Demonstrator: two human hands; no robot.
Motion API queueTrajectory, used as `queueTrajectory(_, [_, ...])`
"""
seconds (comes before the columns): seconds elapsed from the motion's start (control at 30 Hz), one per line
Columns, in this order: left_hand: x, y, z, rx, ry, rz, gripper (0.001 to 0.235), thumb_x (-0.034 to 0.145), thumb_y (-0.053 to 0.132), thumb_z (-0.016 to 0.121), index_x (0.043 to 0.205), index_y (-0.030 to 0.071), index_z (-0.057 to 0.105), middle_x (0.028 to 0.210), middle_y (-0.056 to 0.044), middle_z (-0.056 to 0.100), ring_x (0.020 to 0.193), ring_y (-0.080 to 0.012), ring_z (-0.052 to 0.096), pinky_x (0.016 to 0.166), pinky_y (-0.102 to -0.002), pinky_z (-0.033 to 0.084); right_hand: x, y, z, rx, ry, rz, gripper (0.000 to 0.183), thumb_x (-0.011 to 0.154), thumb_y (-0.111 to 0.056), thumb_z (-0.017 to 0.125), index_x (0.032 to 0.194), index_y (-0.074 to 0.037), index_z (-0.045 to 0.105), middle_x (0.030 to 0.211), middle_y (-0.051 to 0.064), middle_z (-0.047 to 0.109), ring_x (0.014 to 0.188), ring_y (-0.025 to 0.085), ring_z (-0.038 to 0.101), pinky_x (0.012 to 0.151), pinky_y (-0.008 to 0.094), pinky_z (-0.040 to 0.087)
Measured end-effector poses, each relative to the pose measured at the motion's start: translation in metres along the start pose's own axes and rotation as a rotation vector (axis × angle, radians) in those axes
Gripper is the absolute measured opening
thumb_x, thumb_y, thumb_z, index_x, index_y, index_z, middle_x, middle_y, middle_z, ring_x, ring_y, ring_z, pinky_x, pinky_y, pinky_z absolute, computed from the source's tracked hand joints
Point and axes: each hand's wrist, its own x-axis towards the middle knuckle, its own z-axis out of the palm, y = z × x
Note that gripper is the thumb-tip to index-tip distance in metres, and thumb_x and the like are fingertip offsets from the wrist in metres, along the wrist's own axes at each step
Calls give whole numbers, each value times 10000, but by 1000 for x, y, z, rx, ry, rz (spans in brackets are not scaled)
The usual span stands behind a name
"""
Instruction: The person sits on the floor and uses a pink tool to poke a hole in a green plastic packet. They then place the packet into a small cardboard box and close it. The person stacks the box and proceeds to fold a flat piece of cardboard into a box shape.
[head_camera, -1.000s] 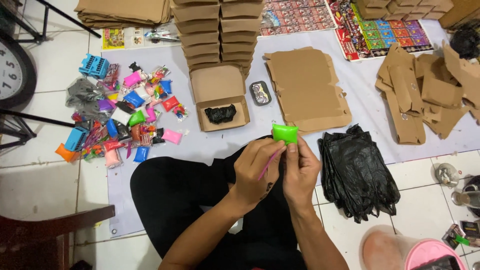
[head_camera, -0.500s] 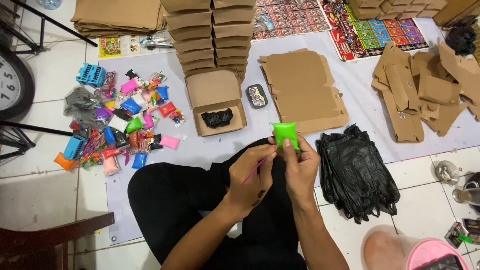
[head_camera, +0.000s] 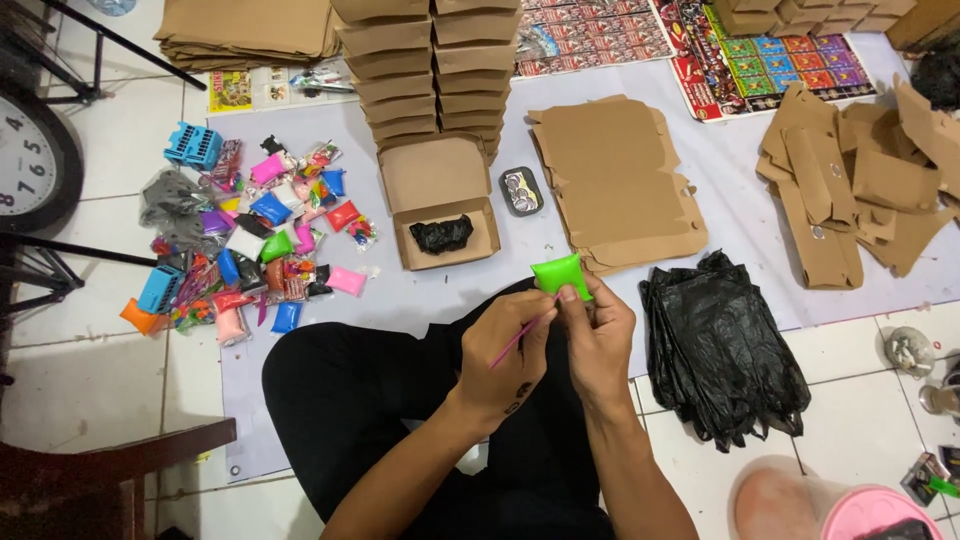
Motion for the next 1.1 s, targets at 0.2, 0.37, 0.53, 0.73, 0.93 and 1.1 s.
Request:
queueTrajectory(0.2, [1, -4, -2, -4, -4, 76, 52, 949, 37, 678, 943, 0, 714, 855, -105, 750, 765, -293, 759, 700, -332, 642, -2, 0, -7, -7, 15, 50, 206, 939, -54, 698, 1121, 33, 736, 865, 101, 753, 825, 104, 663, 803, 330, 606])
queueTrajectory(0.37, [6, -1, -1, -35, -12, 66, 50, 947, 17, 681, 953, -24, 709, 883, -133, 756, 800, -326, 765, 709, -362, 647, 2, -5, -10, -20, 24, 38, 219, 925, -52, 709, 1121, 44, 730, 860, 134, 756, 810, 136, 688, 796, 359, 619])
queueTrajectory(0.53, [-1, -8, -1, -61, -20, 60, 57, 948, 23, 676, 935, -19, 712, 912, -135, 767, 857, -340, 776, 733, -372, 651, -3, -5, -2, -8, 67, -36, 215, 979, -131, 659, 1119, 21, 719, 859, 115, 744, 809, 108, 668, 780, 312, 603])
queueTrajectory(0.73, [-4, -12, 0, 11, -23, 104, 36, 930, 29, 710, 946, 3, 729, 937, -135, 767, 882, -345, 771, 753, -386, 653, -4, -3, 5, 27, 88, -49, 191, 990, -111, 641, 1096, 30, 714, 878, 148, 757, 805, 122, 692, 768, 301, 599])
queueTrajectory(0.93, [-5, -11, 1, 0, -3, 112, 38, 920, 13, 717, 950, -4, 732, 923, -148, 767, 857, -354, 770, 749, -402, 656, -4, -2, 9, 91, 78, -32, 196, 1005, -96, 620, 1092, 60, 703, 870, 179, 755, 808, 160, 709, 786, 319, 600])
queueTrajectory(1.1, [-6, -12, 0, 28, 28, 111, 56, 911, 35, 740, 962, 15, 747, 938, -127, 774, 864, -327, 774, 759, -387, 655, -5, -6, 14, 138, 60, -3, 235, 1015, -125, 609, 1124, 65, 693, 859, 186, 751, 810, 166, 715, 808, 345, 614])
